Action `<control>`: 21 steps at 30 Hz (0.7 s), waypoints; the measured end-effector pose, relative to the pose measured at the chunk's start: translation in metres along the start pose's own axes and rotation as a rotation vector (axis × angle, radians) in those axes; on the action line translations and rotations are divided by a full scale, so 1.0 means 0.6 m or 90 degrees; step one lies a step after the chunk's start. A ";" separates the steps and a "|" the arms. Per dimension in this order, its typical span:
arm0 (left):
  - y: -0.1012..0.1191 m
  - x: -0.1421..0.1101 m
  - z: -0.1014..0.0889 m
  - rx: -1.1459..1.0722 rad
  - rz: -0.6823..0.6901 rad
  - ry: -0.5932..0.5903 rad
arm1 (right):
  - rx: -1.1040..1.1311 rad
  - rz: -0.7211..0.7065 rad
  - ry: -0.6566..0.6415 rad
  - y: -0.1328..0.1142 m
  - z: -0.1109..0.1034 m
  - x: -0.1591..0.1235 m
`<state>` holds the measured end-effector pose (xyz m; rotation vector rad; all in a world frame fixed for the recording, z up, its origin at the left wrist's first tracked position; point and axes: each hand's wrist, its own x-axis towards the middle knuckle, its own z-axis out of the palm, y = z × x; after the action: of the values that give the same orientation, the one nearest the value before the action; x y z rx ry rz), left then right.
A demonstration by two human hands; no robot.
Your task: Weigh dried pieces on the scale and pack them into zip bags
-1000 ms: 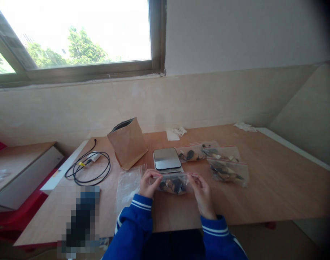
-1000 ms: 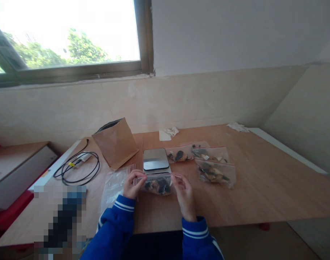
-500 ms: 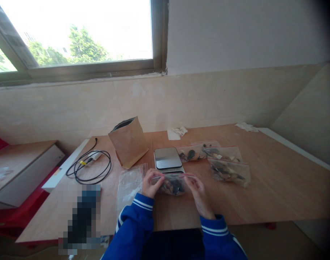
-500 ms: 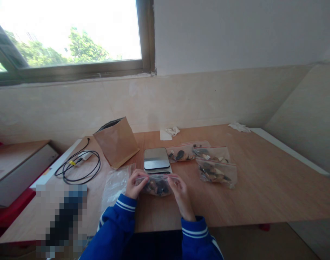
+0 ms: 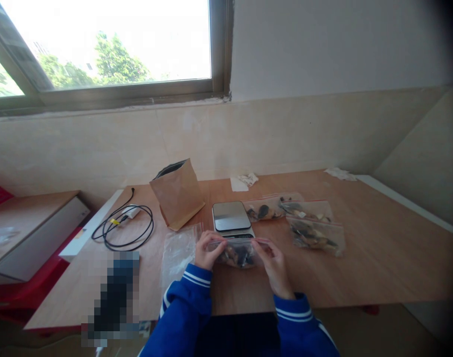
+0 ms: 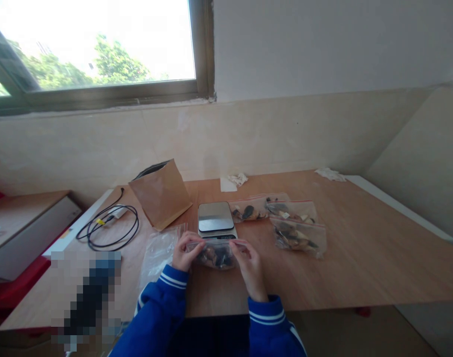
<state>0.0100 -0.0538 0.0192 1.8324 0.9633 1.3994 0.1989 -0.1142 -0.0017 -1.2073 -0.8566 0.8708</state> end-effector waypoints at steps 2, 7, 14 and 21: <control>0.000 0.000 0.000 -0.015 -0.010 0.001 | 0.007 0.008 -0.011 -0.001 0.000 0.000; 0.002 -0.002 0.002 -0.060 -0.053 -0.020 | 0.044 0.005 -0.045 -0.011 0.001 -0.002; 0.003 -0.009 0.004 -0.128 -0.153 -0.074 | 0.036 0.024 -0.114 -0.026 0.003 -0.008; 0.006 -0.008 0.006 -0.115 -0.172 -0.074 | -0.001 -0.002 -0.107 -0.025 0.006 -0.007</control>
<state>0.0135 -0.0603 0.0187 1.5672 0.9513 1.1634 0.1952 -0.1188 0.0131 -1.1455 -0.9945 0.9790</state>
